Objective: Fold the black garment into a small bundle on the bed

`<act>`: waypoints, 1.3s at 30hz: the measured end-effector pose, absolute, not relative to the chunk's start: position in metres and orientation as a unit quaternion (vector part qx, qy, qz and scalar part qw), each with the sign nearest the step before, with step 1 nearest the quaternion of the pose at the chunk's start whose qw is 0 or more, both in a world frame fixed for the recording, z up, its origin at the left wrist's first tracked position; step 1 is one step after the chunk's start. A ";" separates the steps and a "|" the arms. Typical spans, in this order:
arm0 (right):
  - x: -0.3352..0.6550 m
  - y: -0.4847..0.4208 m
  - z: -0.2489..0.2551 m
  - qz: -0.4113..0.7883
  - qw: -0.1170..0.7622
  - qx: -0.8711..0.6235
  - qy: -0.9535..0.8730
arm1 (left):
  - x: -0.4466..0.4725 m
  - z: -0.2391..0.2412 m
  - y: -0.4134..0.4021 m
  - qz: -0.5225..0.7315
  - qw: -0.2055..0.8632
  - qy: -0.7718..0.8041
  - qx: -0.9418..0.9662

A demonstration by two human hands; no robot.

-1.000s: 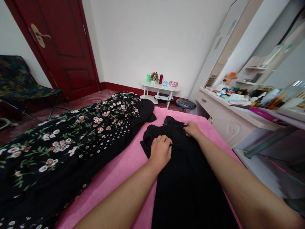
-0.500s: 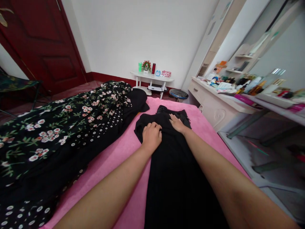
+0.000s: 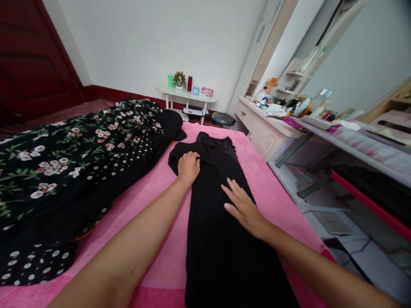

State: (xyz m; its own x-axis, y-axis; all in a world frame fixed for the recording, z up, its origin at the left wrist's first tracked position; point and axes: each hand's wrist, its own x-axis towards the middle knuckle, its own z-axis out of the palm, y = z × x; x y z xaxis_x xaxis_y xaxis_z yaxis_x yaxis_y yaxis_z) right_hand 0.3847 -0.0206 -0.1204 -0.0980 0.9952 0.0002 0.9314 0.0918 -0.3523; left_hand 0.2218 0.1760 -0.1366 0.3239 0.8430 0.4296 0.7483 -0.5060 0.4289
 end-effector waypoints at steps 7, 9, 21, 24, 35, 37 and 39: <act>0.331 -0.082 -0.087 0.168 0.169 -0.608 -0.757 | 0.221 -0.137 0.177 0.340 0.086 0.490 0.798; 0.328 -0.061 -0.074 0.192 0.225 -0.589 -0.752 | 0.220 -0.137 0.177 0.343 0.090 0.488 0.798; 0.395 0.127 -0.137 0.039 0.200 -0.745 -0.635 | 0.204 -0.121 0.178 0.479 0.120 0.479 0.725; 0.400 0.124 -0.144 0.049 0.223 -0.733 -0.641 | 0.183 -0.114 0.190 0.482 0.054 0.566 0.667; 0.406 0.125 -0.145 0.065 0.304 -0.712 -0.629 | 0.164 -0.116 0.216 0.233 0.192 0.676 0.673; 0.407 0.125 -0.145 0.074 0.337 -0.699 -0.626 | 0.166 -0.108 0.214 0.279 0.195 0.656 0.673; 0.408 0.126 -0.145 0.104 0.402 -0.680 -0.604 | 0.171 -0.088 0.203 0.354 0.168 0.598 0.699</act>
